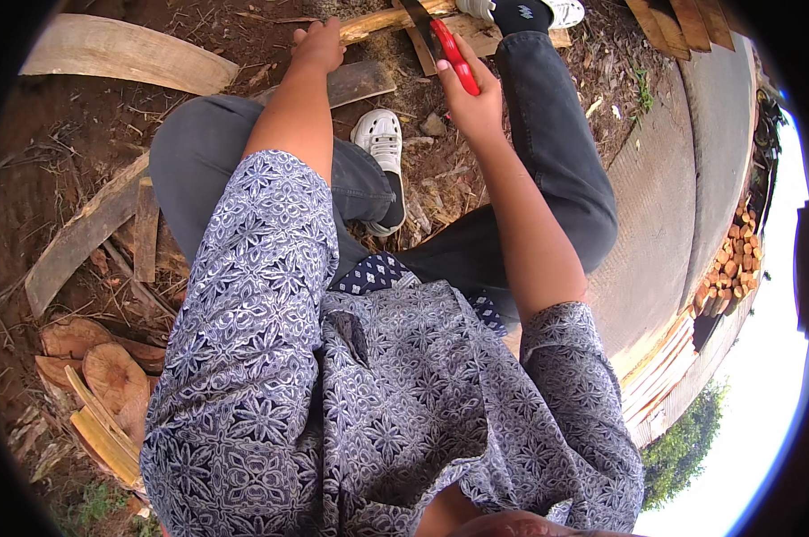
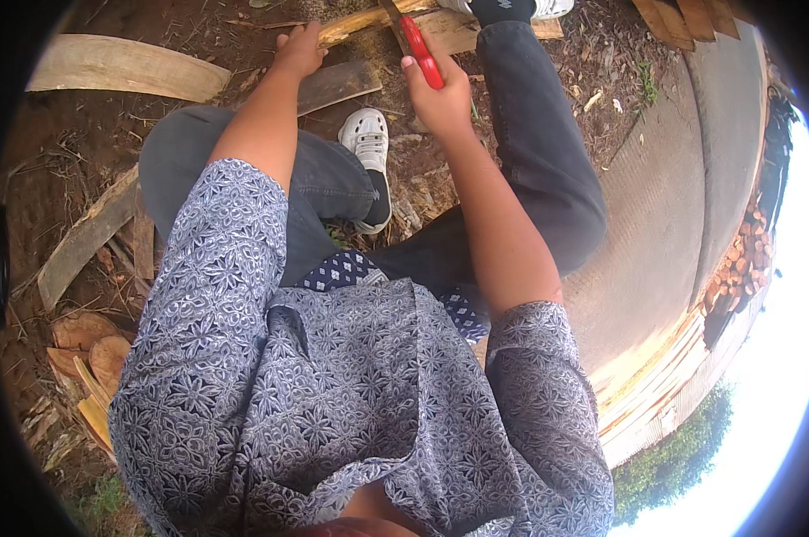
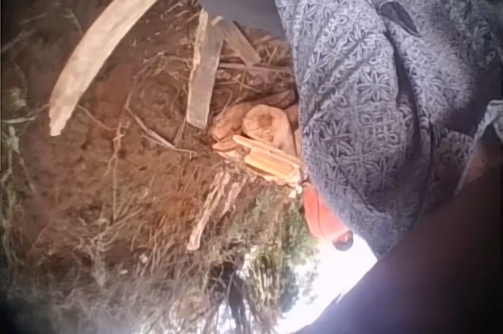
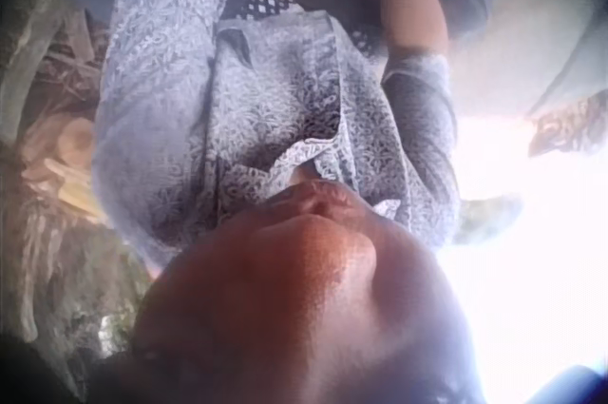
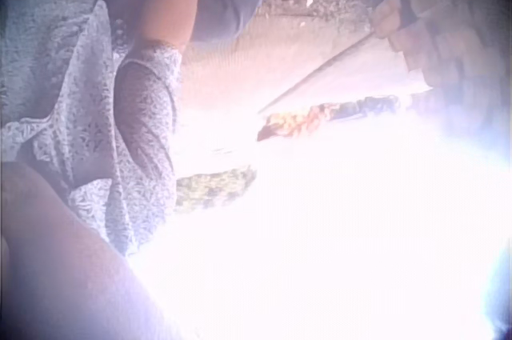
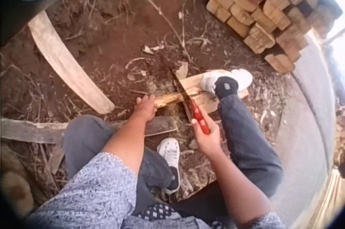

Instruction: The person sits on the ground and uses a red hand saw to cut a piece of wood placed on a larger wooden block. They hold the wood with their left hand and saw with their right hand, periodically adjusting the wood's position. Another person is visible nearby in the background.

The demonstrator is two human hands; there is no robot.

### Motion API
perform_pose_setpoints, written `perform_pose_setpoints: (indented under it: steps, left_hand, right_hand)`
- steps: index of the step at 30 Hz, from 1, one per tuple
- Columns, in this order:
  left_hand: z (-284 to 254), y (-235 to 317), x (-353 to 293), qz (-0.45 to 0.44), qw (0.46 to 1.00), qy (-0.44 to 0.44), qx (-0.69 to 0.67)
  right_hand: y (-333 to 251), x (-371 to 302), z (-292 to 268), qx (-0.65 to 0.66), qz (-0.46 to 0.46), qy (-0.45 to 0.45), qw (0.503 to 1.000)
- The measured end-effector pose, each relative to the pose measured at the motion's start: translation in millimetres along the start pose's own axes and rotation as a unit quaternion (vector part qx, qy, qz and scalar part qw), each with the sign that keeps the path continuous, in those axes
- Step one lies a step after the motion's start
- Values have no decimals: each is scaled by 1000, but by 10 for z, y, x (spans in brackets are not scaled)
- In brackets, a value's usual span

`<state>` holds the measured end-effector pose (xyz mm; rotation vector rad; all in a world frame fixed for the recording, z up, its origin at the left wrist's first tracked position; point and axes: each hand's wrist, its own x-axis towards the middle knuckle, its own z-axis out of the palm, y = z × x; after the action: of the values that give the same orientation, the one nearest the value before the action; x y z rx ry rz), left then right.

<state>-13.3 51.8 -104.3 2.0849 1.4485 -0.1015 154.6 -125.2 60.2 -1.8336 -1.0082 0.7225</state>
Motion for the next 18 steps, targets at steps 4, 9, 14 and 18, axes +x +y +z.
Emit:
perform_pose_setpoints:
  steps: [4, 9, 14, 18]
  left_hand:
    - [51, 56, -6, 32, 999, -17, -2]
    - [37, 116, -56, 57, 997, -57, 6]
    - [16, 229, -129, 40, 995, -95, 9]
    - [155, 129, -81, 59, 995, -79, 12]
  right_hand:
    - [-1, 17, -23, -44, -50, 32, 997]
    - [-106, -157, -164, -50, 35, 19, 998]
    - [-11, -282, -206, -53, 33, 21, 998]
    - [40, -325, -149, -14, 13, 21, 1000]
